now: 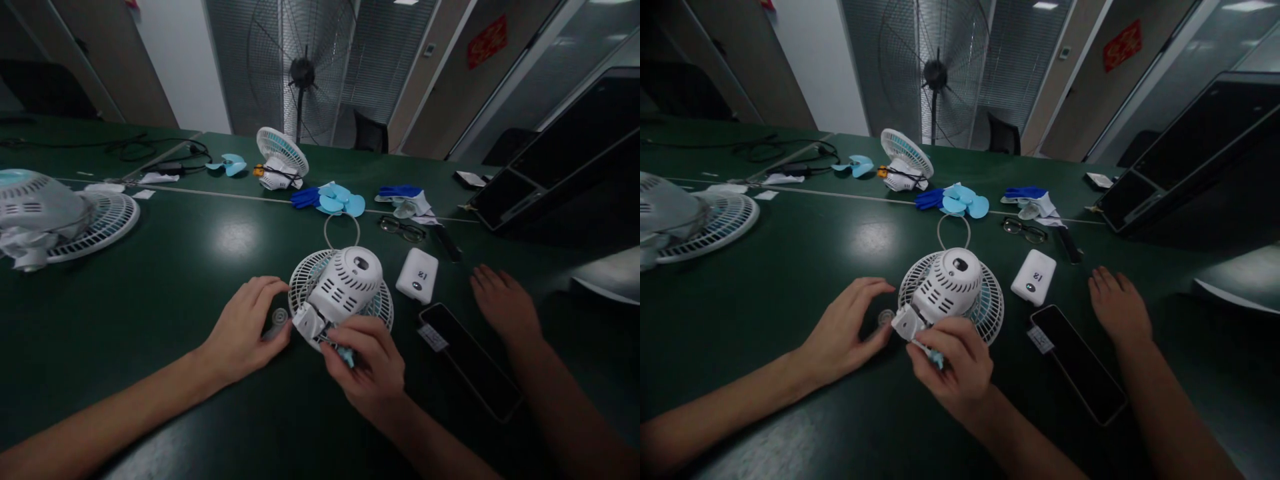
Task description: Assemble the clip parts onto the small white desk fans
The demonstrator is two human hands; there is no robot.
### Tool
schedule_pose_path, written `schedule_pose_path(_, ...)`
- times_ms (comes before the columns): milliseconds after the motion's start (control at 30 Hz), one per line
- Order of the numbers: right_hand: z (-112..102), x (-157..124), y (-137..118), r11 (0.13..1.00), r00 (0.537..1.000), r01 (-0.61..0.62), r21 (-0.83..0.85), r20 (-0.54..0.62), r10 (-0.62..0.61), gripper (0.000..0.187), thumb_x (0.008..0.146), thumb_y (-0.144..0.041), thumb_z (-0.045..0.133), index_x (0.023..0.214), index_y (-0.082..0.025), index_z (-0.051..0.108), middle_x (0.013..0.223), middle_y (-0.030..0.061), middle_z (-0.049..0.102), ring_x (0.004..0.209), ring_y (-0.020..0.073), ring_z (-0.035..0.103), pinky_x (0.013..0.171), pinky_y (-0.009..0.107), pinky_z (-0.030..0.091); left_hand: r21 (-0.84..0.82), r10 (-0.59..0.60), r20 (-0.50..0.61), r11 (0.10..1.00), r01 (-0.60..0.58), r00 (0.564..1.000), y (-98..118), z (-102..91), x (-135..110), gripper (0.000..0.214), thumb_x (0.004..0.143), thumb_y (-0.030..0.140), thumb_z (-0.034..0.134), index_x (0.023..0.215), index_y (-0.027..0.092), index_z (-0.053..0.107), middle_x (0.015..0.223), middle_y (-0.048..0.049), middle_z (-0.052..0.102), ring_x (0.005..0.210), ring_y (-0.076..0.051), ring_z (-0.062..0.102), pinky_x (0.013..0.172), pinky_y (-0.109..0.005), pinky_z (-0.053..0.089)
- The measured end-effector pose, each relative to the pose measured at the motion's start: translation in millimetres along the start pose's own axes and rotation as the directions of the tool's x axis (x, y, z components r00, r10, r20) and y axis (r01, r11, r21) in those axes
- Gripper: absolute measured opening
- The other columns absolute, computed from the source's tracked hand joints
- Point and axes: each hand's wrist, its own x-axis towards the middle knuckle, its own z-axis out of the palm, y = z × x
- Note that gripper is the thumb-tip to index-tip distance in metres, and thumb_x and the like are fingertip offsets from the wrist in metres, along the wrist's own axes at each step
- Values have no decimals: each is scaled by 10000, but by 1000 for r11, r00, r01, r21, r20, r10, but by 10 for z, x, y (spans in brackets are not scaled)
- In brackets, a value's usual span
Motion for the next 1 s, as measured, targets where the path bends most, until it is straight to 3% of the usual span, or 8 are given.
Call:
schedule_pose_path(100,0,18,25,999,997,-34,-26,-75,32,155,913,-123,721,1037,-202,672,901,23,652,778,143,663,679,255,614,128,-98,184,989,75,978,17,23,-78,334,951,415,641,1188,183,596,1209,-128,634,1057,-333,591,884,-514,506)
schedule_pose_path(200,14,3,32,1000,998,-18,-21,-60,17,148,912,-135,734,1031,-194,669,906,25,649,789,144,660,688,257,620,72,-62,220,996,48,973,23,54,-146,229,1025,334,534,1210,210,583,1196,-107,642,1055,-306,598,890,-484,495)
schedule_pose_path(400,11,2,19,998,999,-40,43,-19,41,165,900,-123,765,1025,-183,676,911,25,644,787,139,658,673,259,614,-266,-18,148,962,58,989,31,57,-207,328,1027,310,524,1342,257,452,1064,-46,656,832,-197,653,731,-329,535)
schedule_pose_path(533,38,13,1,994,999,-37,106,20,36,144,897,-112,775,983,-187,687,909,25,645,798,148,676,693,284,620,-369,-18,-12,930,12,1000,63,105,-277,488,991,219,540,1428,230,322,1049,-54,677,795,-176,677,683,-278,552)
schedule_pose_path(733,94,-5,-15,994,999,-17,104,30,14,261,893,3,713,1086,-172,723,1036,64,648,949,179,682,794,318,634,-373,-66,-185,928,-8,981,87,138,-205,365,891,166,707,1192,220,509,888,3,622,692,-126,606,605,-220,486)
schedule_pose_path(867,76,-3,-17,995,997,47,88,56,-52,432,872,72,616,1232,-152,699,1134,97,619,1069,218,654,878,377,634,-365,-60,-199,931,-18,978,83,117,-109,321,870,137,708,1146,213,563,892,0,597,725,-131,575,641,-240,466)
schedule_pose_path(1000,66,-21,5,995,995,72,71,63,-77,474,861,88,569,1267,-128,684,1185,114,599,1126,227,642,933,394,631,-448,-159,-116,889,92,980,62,122,-63,282,898,192,711,1145,217,578,919,0,582,751,-133,584,661,-244,477)
